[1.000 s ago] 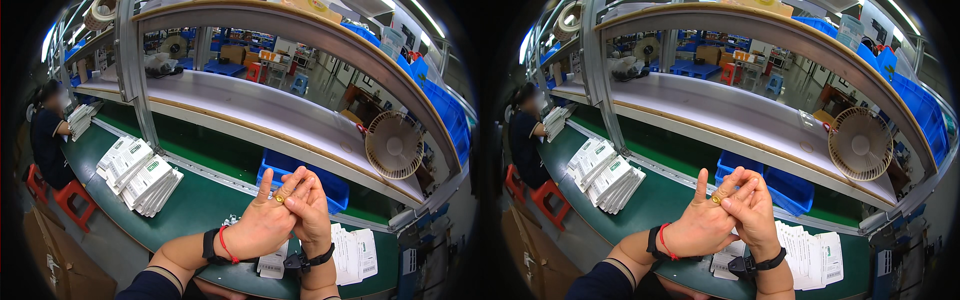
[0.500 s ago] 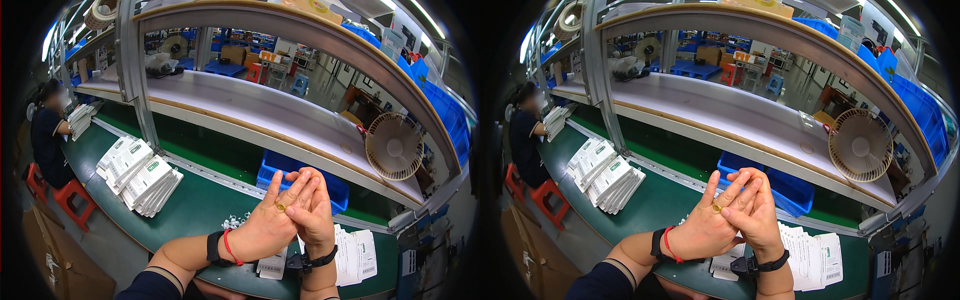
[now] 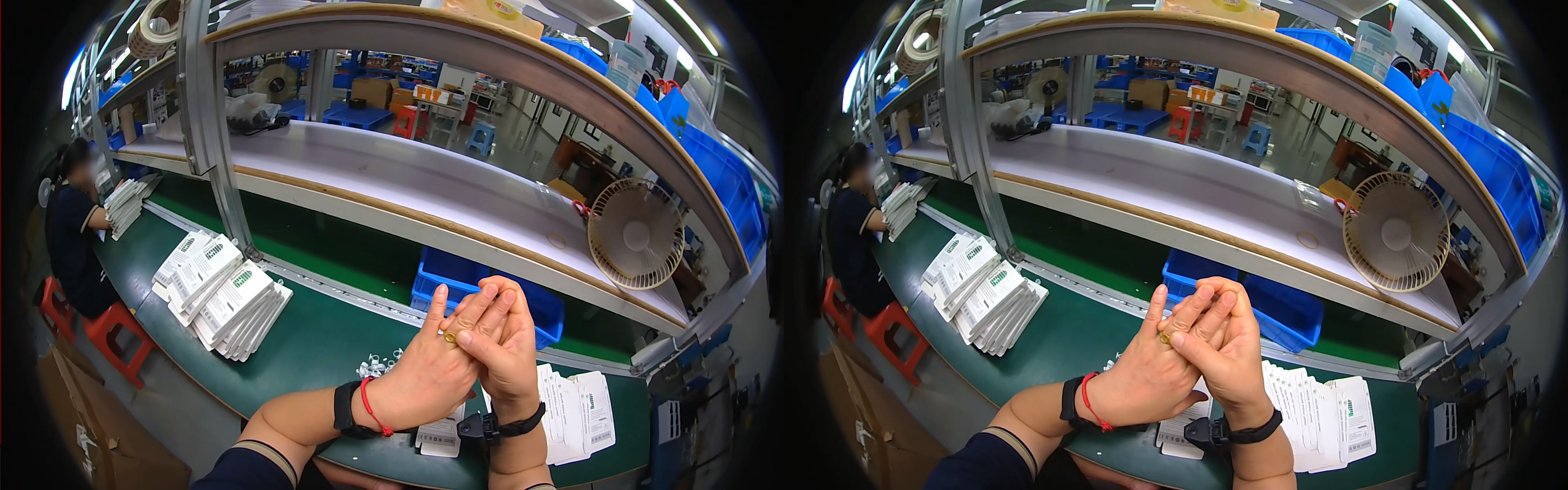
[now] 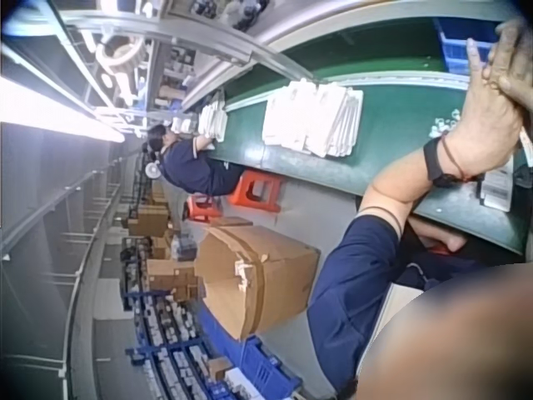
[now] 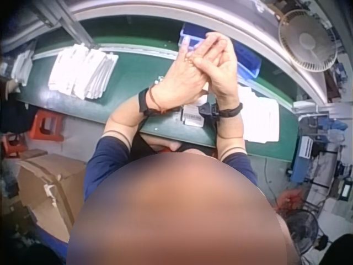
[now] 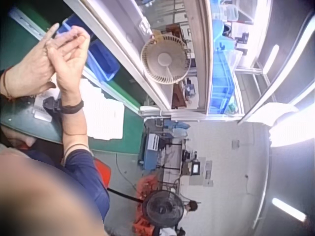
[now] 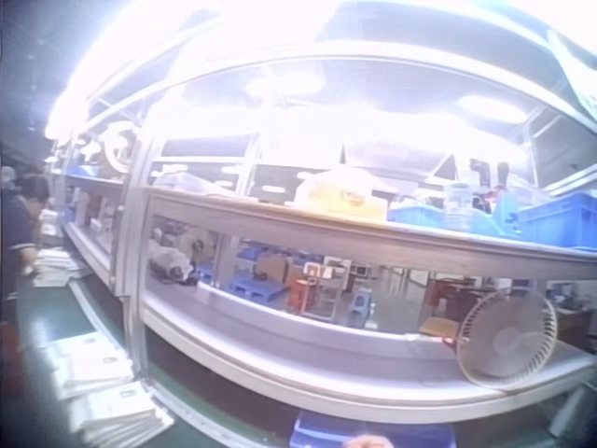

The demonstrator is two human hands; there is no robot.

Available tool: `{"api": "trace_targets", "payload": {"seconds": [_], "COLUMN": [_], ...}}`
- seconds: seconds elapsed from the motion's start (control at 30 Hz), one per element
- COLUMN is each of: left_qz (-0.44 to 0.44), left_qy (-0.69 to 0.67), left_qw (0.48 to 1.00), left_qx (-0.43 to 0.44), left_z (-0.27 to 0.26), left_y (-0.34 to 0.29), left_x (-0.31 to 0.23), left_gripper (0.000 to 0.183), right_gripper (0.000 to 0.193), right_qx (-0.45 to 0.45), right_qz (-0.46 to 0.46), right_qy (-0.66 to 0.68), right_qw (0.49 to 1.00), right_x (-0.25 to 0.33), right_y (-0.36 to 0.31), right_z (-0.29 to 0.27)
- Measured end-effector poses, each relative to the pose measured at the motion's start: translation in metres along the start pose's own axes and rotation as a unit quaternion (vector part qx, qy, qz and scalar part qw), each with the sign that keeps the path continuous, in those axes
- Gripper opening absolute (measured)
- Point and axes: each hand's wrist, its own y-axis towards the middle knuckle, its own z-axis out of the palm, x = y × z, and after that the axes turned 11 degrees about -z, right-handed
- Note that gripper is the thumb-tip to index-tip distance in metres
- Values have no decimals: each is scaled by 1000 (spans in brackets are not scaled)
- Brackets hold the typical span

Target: The recorder is folding and sorting small paper labels into a storage bin at a factory workbench.

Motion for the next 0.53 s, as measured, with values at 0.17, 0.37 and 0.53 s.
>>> {"api": "trace_targets", "payload": {"seconds": [0.17, 0.37, 0.53], "left_qz": [16, 20, 29], "left_qy": [-4, 24, 31], "left_qw": [1000, 999, 999], "left_qx": [2, 9, 8], "left_z": [-1, 4, 10], "left_y": [0, -2, -6], "left_x": [-3, -4, -5], "left_gripper": [89, 86, 89], "right_gripper": [44, 24, 26], "right_qx": [-26, -51, -63], "right_qz": [-1, -1, 8], "right_qy": [-25, -30, 21], "right_qw": [999, 998, 998], "right_x": [3, 2, 1], "right_y": [0, 0, -1], "right_z": [1, -1, -8]}}
